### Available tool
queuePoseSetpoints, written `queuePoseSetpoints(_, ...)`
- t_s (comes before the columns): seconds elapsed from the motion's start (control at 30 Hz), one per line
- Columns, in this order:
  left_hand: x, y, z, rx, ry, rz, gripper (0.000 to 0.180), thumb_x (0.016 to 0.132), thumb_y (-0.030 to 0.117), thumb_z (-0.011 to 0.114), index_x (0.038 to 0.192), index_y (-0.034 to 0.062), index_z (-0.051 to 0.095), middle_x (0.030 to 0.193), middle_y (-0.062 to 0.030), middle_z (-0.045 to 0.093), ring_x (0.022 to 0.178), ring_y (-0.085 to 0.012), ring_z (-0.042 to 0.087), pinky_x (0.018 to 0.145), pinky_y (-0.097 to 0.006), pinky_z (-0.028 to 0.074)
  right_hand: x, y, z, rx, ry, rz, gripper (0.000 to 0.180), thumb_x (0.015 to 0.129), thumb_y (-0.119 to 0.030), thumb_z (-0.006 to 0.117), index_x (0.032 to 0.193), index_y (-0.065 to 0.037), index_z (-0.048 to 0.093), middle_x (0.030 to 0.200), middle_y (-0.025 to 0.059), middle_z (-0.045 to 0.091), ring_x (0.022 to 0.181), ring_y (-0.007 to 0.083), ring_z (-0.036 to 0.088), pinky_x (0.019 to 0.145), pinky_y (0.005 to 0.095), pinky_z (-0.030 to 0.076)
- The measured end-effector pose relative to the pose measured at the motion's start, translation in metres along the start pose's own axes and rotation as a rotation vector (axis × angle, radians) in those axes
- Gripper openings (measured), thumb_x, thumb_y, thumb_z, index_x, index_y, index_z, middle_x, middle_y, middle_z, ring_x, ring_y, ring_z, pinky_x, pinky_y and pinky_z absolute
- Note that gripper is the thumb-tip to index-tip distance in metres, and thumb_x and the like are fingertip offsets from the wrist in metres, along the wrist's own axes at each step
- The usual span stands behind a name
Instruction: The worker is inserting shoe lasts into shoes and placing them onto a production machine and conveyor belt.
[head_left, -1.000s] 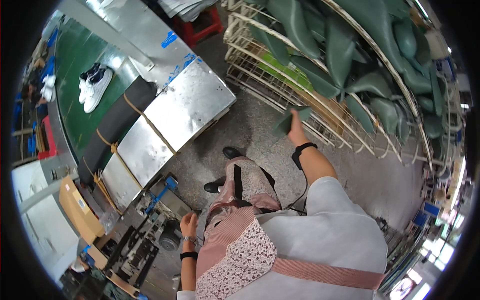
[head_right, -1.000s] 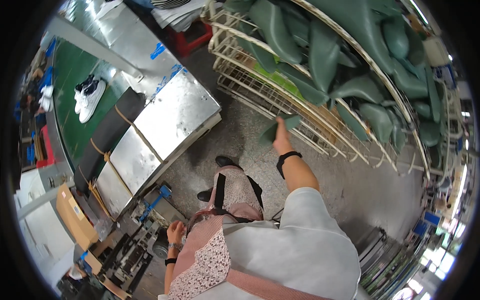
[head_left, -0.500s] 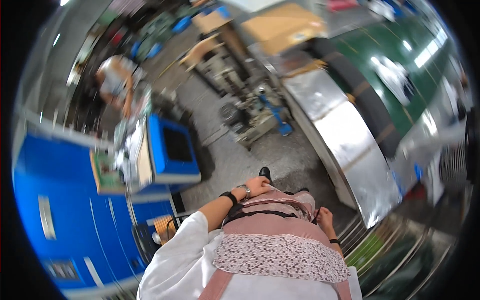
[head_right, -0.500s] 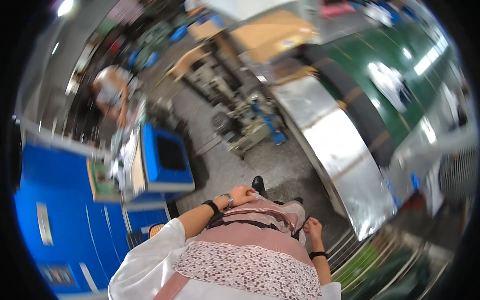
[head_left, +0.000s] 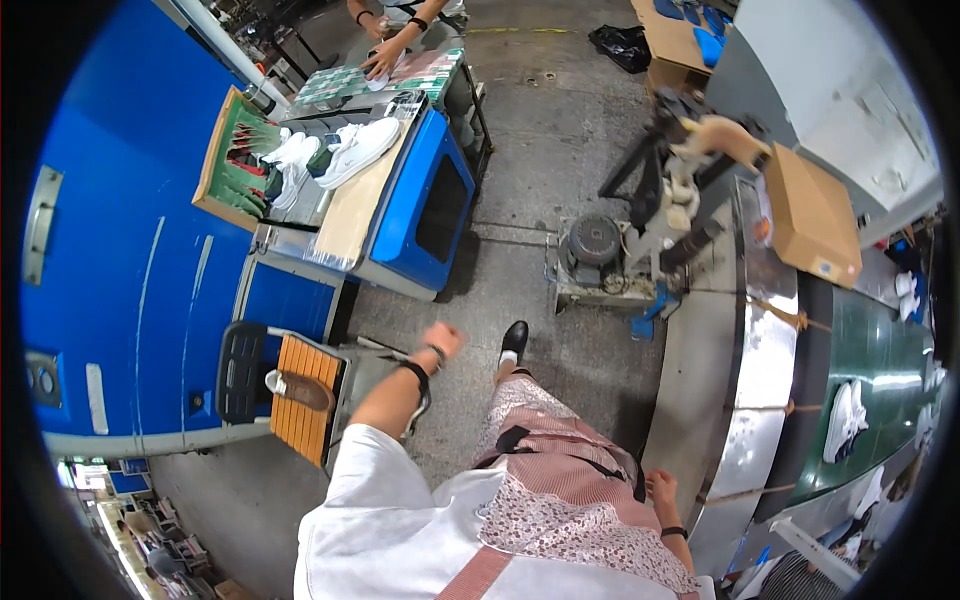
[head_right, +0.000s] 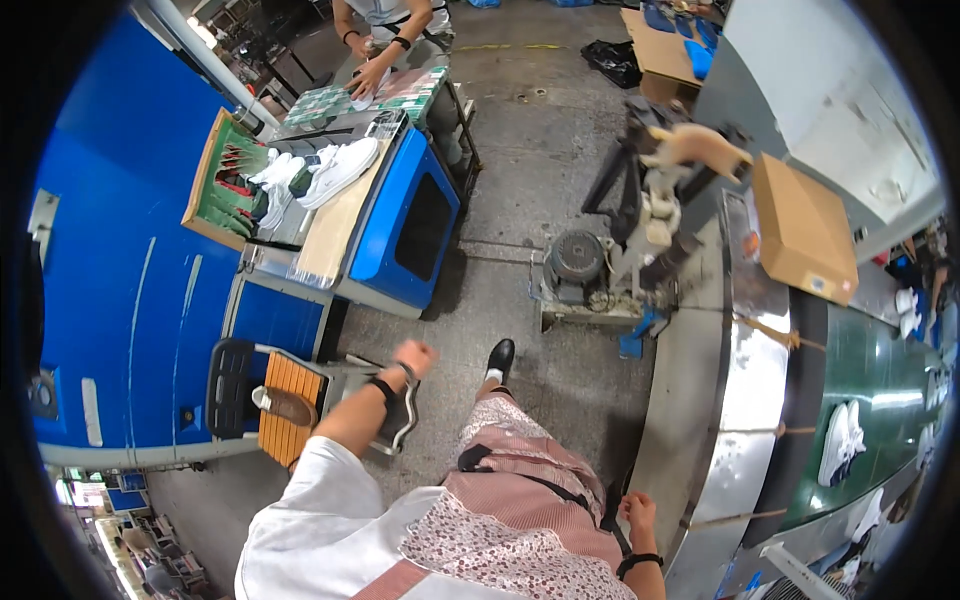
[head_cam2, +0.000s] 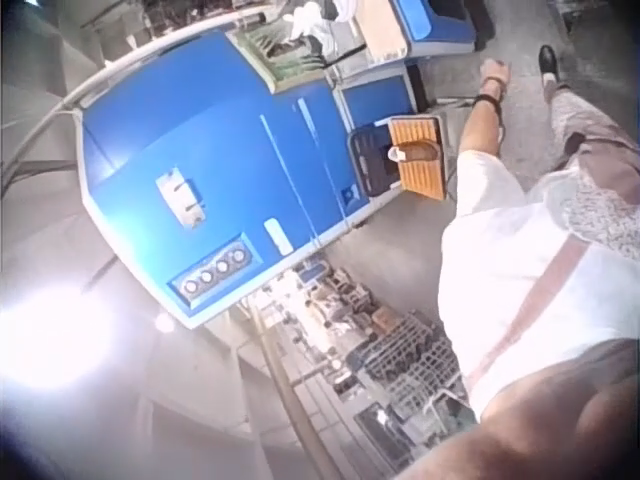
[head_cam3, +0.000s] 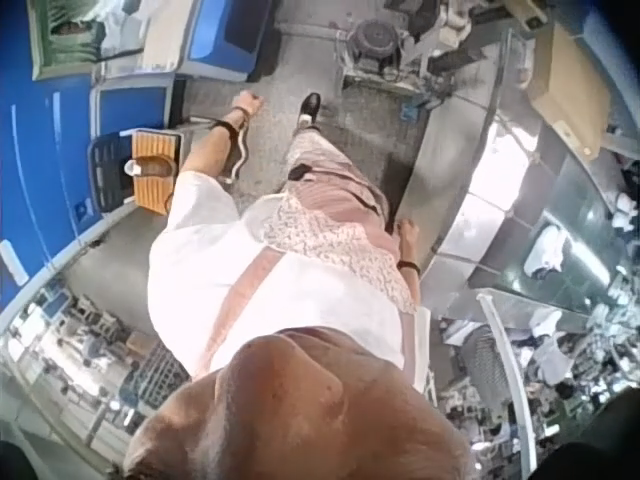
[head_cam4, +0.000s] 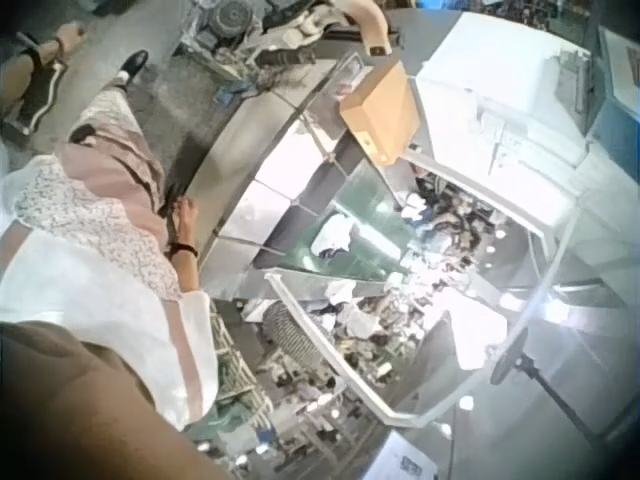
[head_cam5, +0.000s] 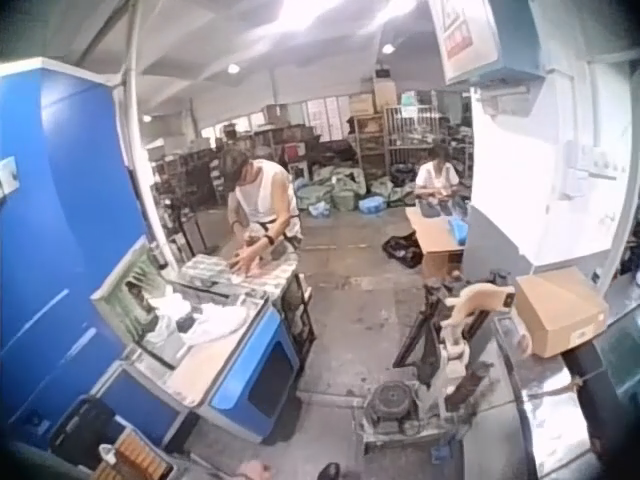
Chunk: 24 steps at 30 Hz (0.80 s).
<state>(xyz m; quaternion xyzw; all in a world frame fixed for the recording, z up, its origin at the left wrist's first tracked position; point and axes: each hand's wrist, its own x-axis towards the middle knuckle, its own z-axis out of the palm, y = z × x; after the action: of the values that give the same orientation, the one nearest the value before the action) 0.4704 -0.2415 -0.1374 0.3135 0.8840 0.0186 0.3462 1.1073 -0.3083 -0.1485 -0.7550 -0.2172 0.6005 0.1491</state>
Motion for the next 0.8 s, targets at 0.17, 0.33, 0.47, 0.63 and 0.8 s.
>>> queuePoseSetpoints(0.17, 0.183, 0.01, -0.246, -0.149, 0.643, -0.075, 0.051, 0.086, 0.054, 0.062, 0.097, 0.0049, 0.066, 0.097, -0.0239, 0.071, 0.095, -0.0422, 0.068, 0.085, -0.052, 0.052, -0.033, -0.066, 0.07, -0.261, 0.025, 0.095, 0.024, 0.092, -0.009, 0.055, 0.114, -0.003, 0.063, 0.092, 0.0093, 0.071, 0.073, 0.0168, 0.067, 0.059, 0.0294, 0.052)
queuePoseSetpoints(0.33, 0.268, 0.012, -0.412, -0.187, 0.865, -0.362, 0.079, 0.082, 0.067, 0.06, 0.125, 0.0004, 0.056, 0.118, -0.0287, 0.066, 0.111, -0.043, 0.065, 0.096, -0.049, 0.049, -0.057, -0.104, 0.103, -0.245, 0.03, 0.108, 0.026, 0.091, -0.014, 0.06, 0.115, -0.005, 0.066, 0.093, 0.0074, 0.071, 0.075, 0.0176, 0.067, 0.062, 0.0308, 0.054)
queuePoseSetpoints(0.47, 0.296, 0.019, -0.428, -0.043, 0.675, -0.293, 0.077, 0.082, 0.065, 0.059, 0.125, 0.0006, 0.063, 0.12, -0.0262, 0.067, 0.112, -0.0405, 0.065, 0.097, -0.049, 0.05, -0.059, -0.108, 0.107, -0.201, 0.101, 0.223, 0.023, 0.093, -0.011, 0.057, 0.114, -0.005, 0.064, 0.093, 0.0102, 0.072, 0.073, 0.0175, 0.068, 0.063, 0.0311, 0.055)
queuePoseSetpoints(0.63, 0.266, 0.043, -0.398, 0.223, 0.817, 0.001, 0.039, 0.09, 0.039, 0.059, 0.1, 0.0037, 0.07, 0.102, -0.0249, 0.07, 0.097, -0.0428, 0.067, 0.085, -0.051, 0.054, -0.031, -0.117, 0.107, -0.242, 0.041, 0.202, 0.023, 0.092, -0.015, 0.059, 0.112, -0.006, 0.066, 0.095, 0.0084, 0.071, 0.078, 0.0181, 0.068, 0.066, 0.0327, 0.055)
queuePoseSetpoints(0.8, 0.15, 0.11, -0.344, 0.113, 0.768, 0.396, 0.027, 0.087, 0.03, 0.065, 0.087, 0.0034, 0.065, 0.083, -0.0231, 0.068, 0.08, -0.0439, 0.066, 0.072, -0.052, 0.053, 0.022, -0.203, 0.148, -0.134, -0.126, -0.079, 0.037, 0.095, -0.032, 0.06, 0.125, -0.011, 0.059, 0.108, 0.0069, 0.069, 0.092, 0.0193, 0.066, 0.076, 0.0362, 0.055)
